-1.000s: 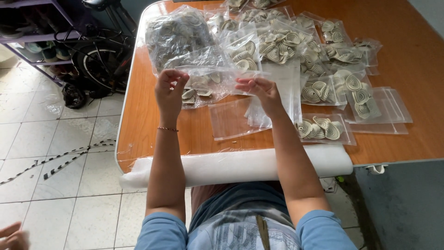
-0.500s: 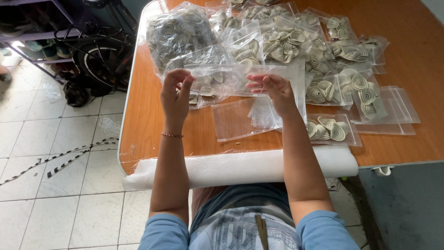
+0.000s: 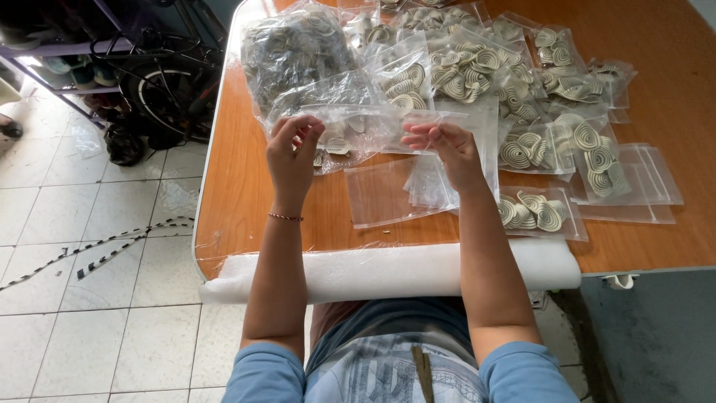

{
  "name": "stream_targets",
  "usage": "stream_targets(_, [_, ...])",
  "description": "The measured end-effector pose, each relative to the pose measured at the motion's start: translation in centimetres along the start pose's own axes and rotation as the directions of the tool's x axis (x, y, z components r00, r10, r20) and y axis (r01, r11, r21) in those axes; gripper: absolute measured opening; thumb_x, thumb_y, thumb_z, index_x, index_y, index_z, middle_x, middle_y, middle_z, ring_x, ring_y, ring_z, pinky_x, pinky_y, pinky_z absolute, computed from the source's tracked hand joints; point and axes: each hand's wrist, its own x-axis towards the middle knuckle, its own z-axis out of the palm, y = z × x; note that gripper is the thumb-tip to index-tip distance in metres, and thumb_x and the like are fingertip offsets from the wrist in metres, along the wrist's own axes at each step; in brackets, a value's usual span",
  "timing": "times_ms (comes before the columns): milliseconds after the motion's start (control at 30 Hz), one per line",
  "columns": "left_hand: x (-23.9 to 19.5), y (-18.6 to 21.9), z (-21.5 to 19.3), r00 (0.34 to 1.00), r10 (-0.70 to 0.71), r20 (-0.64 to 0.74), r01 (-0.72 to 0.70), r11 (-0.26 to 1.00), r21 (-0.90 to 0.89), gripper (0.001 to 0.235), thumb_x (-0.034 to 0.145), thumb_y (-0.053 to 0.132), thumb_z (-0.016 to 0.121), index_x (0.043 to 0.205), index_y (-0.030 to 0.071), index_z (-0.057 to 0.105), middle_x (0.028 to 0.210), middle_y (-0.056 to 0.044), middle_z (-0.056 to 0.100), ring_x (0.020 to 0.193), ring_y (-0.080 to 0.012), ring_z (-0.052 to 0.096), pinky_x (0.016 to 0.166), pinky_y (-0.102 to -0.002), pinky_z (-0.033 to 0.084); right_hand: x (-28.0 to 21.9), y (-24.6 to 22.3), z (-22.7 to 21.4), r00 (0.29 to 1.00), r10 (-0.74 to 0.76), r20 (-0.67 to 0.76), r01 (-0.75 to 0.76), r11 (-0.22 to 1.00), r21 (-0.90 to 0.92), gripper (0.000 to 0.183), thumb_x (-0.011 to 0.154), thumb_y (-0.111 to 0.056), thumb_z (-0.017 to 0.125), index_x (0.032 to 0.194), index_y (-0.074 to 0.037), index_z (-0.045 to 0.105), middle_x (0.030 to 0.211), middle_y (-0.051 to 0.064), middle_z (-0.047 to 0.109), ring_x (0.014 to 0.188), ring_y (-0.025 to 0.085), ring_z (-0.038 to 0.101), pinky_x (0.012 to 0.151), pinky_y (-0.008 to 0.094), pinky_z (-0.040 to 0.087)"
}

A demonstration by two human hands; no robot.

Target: The person places small spiral-shaped decorative items into clear plastic bags on a wooden table. They open bags, insert the items, and seal them, repeating the process with multiple bags.

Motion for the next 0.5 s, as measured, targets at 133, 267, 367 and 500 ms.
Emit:
stream_targets(133, [0.0, -0.2, 0.0, 1.0, 0.021, 0.016, -0.021, 1.0, 0.002, 0.005, 0.082, 0.017, 0.064, 0.082, 0.012, 0.062, 0.073, 0.0, 0.054, 0.067, -0.0113, 0.05, 0.06, -0.023, 0.041, 0.0, -0.3, 0.2, 1.0, 0.012, 0.002, -0.012, 1.0, -0.011, 0.035, 0.089, -0.03, 0.046, 0.097, 0.002, 0.059, 0.103, 0.017, 0.06, 0.089, 0.026, 0.062, 0.079, 0.036, 0.05])
stream_targets(267, [0.2, 1.1, 0.0, 0.998, 0.046, 0.035, -0.046, 0.999, -0.013, 0.009, 0.085, 0.02, 0.06, 0.082, 0.011, 0.058, 0.086, -0.005, 0.053, 0.082, -0.0182, 0.051, 0.071, -0.03, 0.042, 0.1, -0.8, 0.3, 1.0, 0.008, -0.005, -0.008, 0.999, -0.032, 0.037, 0.089, -0.031, 0.046, 0.097, 0.002, 0.058, 0.102, 0.019, 0.06, 0.089, 0.028, 0.061, 0.079, 0.039, 0.05])
stream_targets(367, [0.1, 0.9, -0.2, 0.999, 0.024, 0.046, -0.021, 0.998, -0.062, 0.011, 0.083, 0.019, 0.062, 0.081, 0.01, 0.058, 0.09, -0.007, 0.056, 0.088, -0.0202, 0.054, 0.075, -0.031, 0.042, 0.1, -1.1, 0.3, 1.0, 0.026, -0.012, -0.026, 0.999, -0.035, 0.037, 0.09, -0.032, 0.044, 0.097, 0.002, 0.058, 0.103, 0.017, 0.06, 0.089, 0.026, 0.062, 0.078, 0.037, 0.05])
stream_targets(500, [0.4, 1.0, -0.5, 0.999, 0.017, 0.041, -0.014, 0.998, -0.068, 0.01, 0.078, 0.019, 0.069, 0.079, 0.011, 0.063, 0.085, -0.004, 0.056, 0.077, -0.0151, 0.052, 0.07, -0.026, 0.042, 0.1, -1.5, 0.2, 0.998, 0.067, 0.006, -0.067, 0.998, -0.011, 0.037, 0.09, -0.033, 0.044, 0.098, 0.0, 0.058, 0.108, 0.016, 0.058, 0.093, 0.025, 0.061, 0.074, 0.033, 0.052])
